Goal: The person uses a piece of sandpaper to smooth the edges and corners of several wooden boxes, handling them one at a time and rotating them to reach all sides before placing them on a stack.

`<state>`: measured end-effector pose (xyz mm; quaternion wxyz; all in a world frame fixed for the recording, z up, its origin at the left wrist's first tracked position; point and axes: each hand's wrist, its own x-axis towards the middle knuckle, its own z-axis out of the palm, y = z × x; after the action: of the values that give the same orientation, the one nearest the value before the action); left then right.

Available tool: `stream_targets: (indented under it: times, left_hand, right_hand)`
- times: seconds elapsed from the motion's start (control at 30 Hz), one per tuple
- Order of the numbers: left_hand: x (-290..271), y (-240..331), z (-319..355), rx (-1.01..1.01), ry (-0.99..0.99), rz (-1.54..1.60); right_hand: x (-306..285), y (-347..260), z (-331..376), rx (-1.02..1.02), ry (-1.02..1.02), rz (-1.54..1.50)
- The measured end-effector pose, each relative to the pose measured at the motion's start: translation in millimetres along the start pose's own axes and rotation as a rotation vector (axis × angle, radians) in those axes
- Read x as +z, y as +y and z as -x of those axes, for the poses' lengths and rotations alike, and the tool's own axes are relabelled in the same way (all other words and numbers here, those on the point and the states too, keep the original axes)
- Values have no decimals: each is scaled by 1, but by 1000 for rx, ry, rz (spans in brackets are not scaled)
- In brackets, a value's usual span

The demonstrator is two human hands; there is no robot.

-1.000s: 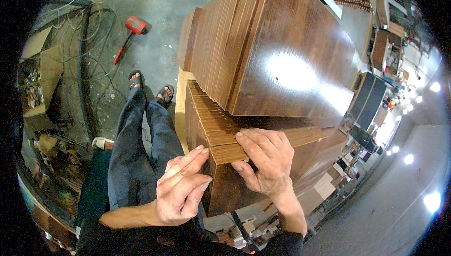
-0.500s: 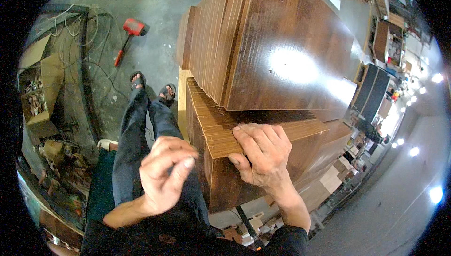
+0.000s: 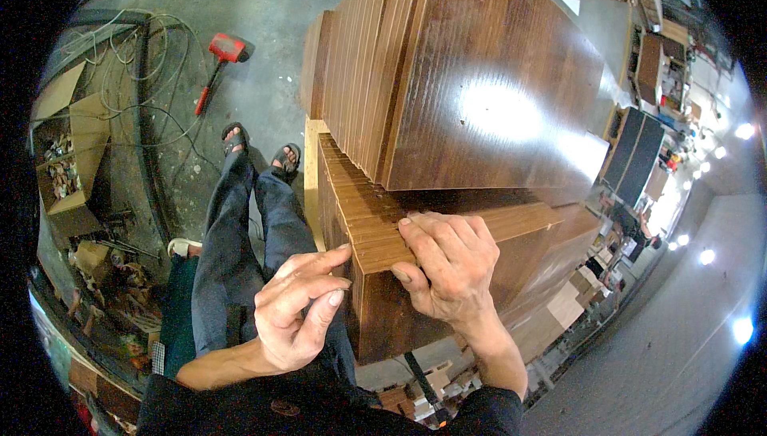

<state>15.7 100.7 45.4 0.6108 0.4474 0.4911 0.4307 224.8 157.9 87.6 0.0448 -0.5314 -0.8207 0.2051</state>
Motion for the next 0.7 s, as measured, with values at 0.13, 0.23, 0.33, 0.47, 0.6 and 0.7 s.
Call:
stream_targets:
  times: [0.13, 0.23, 0.33, 0.47, 0.6, 0.7]
  left_hand:
    - [2, 1, 1, 71, -7, -59]
    - [5, 0, 2, 131, 0, -106]
    - [5, 1, 1, 147, -5, -136]
    - [6, 3, -2, 151, 4, -141]
    - [5, 5, -2, 121, 19, -137]
    - [-8, -1, -9, 21, 0, -66]
  right_hand:
    - [-2, 3, -2, -40, -23, 0]
    - [-2, 4, -1, -45, -23, -5]
    - [-3, 4, -1, -48, -23, -8]
    - [-1, 4, -1, -27, -20, -11]
    - [0, 2, -1, -25, -19, 2]
    - [2, 2, 0, -17, -1, -1]
